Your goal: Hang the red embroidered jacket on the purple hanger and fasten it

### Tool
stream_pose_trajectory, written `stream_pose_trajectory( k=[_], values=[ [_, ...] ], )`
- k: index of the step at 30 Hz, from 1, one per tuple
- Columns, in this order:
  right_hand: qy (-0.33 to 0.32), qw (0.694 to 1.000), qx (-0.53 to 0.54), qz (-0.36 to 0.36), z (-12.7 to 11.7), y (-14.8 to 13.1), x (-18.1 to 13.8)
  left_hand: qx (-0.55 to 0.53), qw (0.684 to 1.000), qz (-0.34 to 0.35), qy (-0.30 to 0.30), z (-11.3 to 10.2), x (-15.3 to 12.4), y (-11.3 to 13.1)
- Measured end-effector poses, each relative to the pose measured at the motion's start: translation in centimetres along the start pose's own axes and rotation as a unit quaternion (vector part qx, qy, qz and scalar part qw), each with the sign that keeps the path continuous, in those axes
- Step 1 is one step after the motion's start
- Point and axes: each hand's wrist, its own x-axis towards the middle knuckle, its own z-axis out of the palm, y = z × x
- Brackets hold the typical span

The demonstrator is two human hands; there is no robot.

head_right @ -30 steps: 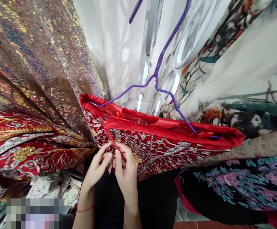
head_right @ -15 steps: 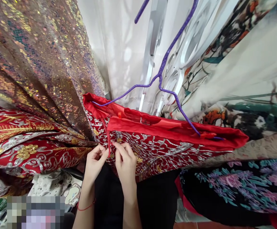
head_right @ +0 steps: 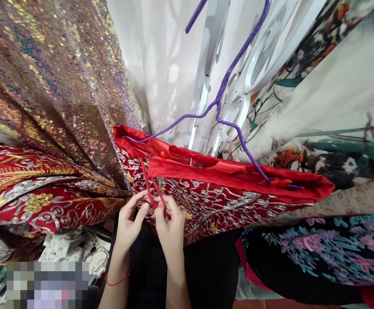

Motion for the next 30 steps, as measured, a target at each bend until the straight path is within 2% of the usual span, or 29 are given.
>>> stream_pose_trajectory(
  k=[3, 5, 12, 15, 18, 20, 25, 30],
  values=[
    [-0.07, 0.994, 0.055, 0.066, 0.1, 0.1, 0.0, 0.012, 1.0, -0.003, 0.007, -0.1, -0.1, 0.2],
    [-0.105, 0.988, 0.076, 0.085, 0.1, 0.2, 0.0, 0.012, 1.0, -0.006, 0.013, -0.1, -0.3, 0.2],
    [-0.124, 0.979, 0.129, 0.1, 0.2, 0.3, 0.0, -0.032, 0.998, -0.05, 0.012, 0.4, -0.9, -0.1],
    [-0.107, 0.977, 0.147, 0.11, 0.0, 0.4, 0.0, -0.042, 0.996, -0.045, 0.057, 0.7, -0.7, 0.2],
    [-0.098, 0.978, 0.158, 0.097, -0.1, 0.3, 0.0, -0.033, 0.99, -0.032, 0.135, 0.9, -0.6, 0.2],
    [-0.104, 0.978, 0.162, 0.085, -0.2, 0.2, 0.0, -0.028, 0.988, -0.031, 0.152, 1.0, -0.6, 0.2],
    [-0.094, 0.984, 0.141, 0.054, -0.3, -0.2, -0.1, 0.009, 0.997, -0.018, 0.077, 0.4, -0.6, 0.1],
    [-0.064, 0.992, 0.111, 0.003, -0.4, -0.5, 0.0, -0.016, 0.999, 0.045, 0.011, 0.4, -0.3, 0.7]
  ],
)
